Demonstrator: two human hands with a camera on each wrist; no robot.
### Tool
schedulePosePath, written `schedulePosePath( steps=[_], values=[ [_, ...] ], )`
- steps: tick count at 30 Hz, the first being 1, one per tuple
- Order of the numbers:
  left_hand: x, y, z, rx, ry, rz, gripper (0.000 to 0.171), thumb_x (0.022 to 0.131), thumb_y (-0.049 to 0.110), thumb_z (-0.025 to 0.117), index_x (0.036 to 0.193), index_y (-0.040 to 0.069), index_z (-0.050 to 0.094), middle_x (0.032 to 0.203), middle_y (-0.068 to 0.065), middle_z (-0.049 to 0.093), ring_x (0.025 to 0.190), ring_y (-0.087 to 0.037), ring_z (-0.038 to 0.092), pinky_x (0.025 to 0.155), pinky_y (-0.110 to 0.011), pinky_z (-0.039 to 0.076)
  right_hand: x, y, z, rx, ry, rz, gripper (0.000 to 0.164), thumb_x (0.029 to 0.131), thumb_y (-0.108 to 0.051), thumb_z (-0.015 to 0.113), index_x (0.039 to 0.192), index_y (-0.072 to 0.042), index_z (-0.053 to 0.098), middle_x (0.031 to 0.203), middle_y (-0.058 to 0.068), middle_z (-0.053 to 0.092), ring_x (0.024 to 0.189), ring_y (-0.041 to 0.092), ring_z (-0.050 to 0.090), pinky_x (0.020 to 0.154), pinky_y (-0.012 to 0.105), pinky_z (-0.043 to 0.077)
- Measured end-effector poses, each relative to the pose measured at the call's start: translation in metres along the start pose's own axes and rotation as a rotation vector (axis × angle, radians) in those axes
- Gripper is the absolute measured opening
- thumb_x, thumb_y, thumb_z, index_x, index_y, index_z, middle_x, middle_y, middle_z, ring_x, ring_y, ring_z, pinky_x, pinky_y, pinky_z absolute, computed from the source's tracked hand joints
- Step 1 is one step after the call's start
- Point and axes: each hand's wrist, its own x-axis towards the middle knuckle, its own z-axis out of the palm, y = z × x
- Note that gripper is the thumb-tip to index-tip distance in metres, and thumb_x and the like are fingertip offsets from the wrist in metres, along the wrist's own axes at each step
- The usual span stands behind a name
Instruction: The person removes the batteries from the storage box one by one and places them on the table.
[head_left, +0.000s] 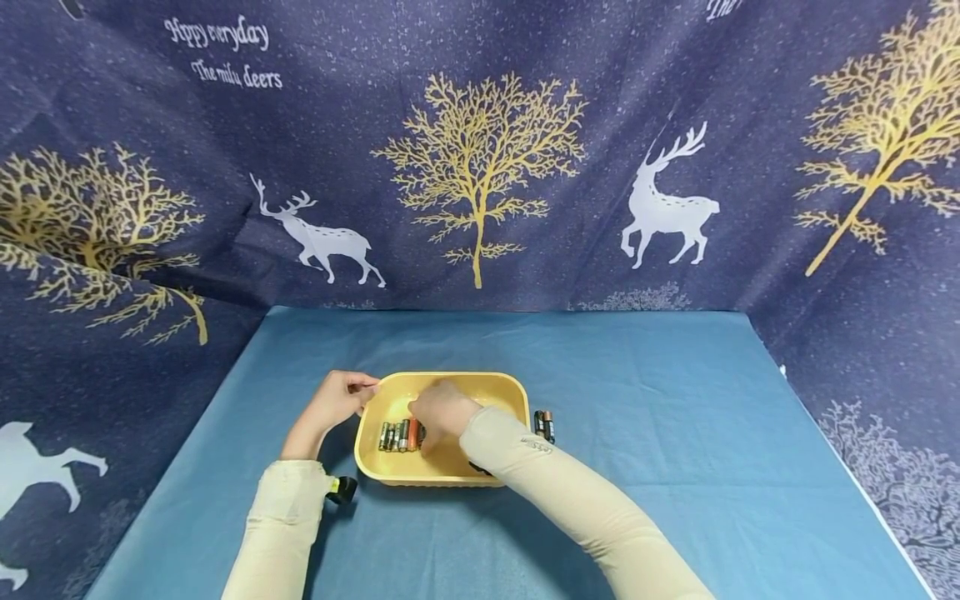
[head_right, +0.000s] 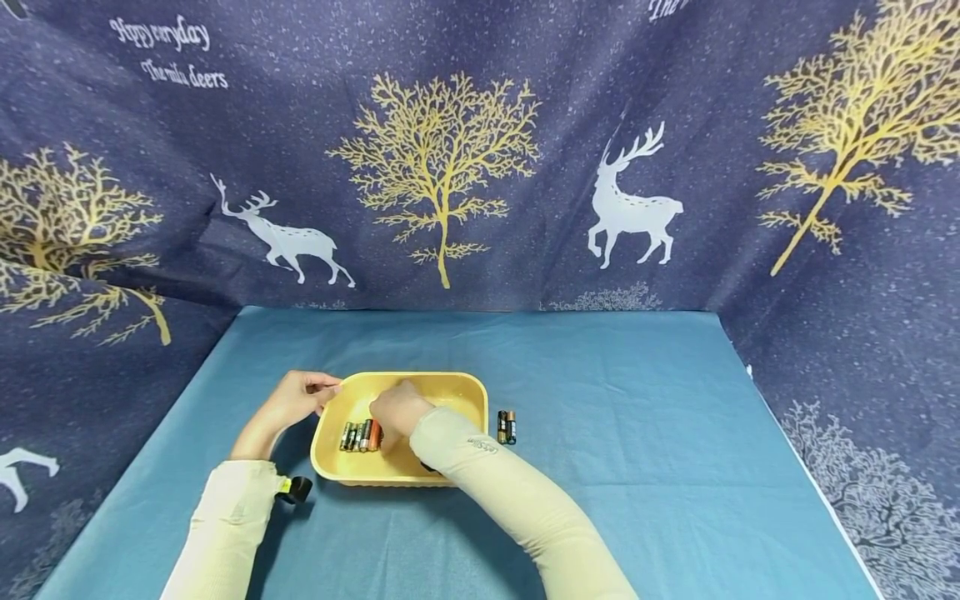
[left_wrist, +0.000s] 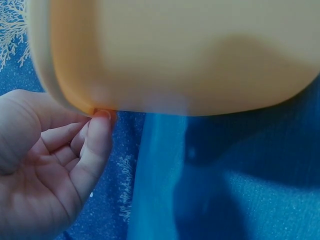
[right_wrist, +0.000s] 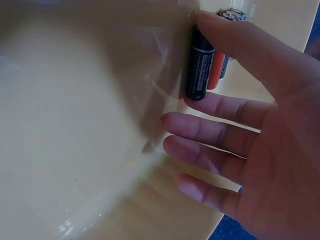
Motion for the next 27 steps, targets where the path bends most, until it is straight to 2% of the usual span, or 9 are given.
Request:
schedulePosePath(
  steps=[11, 16, 21, 27],
  values=[
    [0.001, 0.0, 0.0, 0.011, 0.006, -0.005, 0.021, 0.095, 0.001, 0.057, 0.108, -0.011, 0.068, 0.078, -0.012, 0.067, 0.057, -0.02, 0.057, 0.059, -0.045, 0.055, 0.001, 0.003, 0.002, -0.034, 0.01, -0.004, 0.05, 0.073, -0.066, 0.072, 0.101, -0.025, 0.063, 0.088, -0.01, 0.063, 0.089, 0.01, 0.059, 0.084, 0.029, 0.048],
    [0.0, 0.0, 0.0, 0.008, 0.007, -0.001, 0.021, 0.095, 0.001, 0.058, 0.108, -0.011, 0.067, 0.079, -0.013, 0.067, 0.057, -0.019, 0.057, 0.058, -0.044, 0.055, 0.001, 0.005, 0.001, -0.025, 0.021, -0.008, 0.048, 0.071, -0.066, 0.073, 0.094, -0.024, 0.062, 0.082, -0.01, 0.06, 0.082, 0.009, 0.057, 0.082, 0.028, 0.046],
    [0.0, -0.001, 0.0, 0.009, 0.001, -0.001, 0.021, 0.095, 0.002, 0.057, 0.109, -0.01, 0.067, 0.081, -0.012, 0.067, 0.058, -0.019, 0.058, 0.059, -0.043, 0.055, -0.004, 0.006, -0.001, -0.035, 0.04, -0.022, 0.047, 0.07, -0.066, 0.073, 0.081, -0.023, 0.058, 0.071, -0.009, 0.057, 0.071, 0.009, 0.053, 0.076, 0.025, 0.046],
    [-0.001, -0.001, 0.0, 0.006, -0.002, 0.005, 0.021, 0.095, 0.002, 0.057, 0.109, -0.011, 0.067, 0.082, -0.013, 0.066, 0.058, -0.019, 0.058, 0.06, -0.046, 0.056, -0.012, 0.008, -0.006, -0.03, 0.038, -0.025, 0.046, 0.074, -0.064, 0.071, 0.075, -0.022, 0.052, 0.064, -0.009, 0.049, 0.064, 0.008, 0.046, 0.073, 0.023, 0.046]
  ],
)
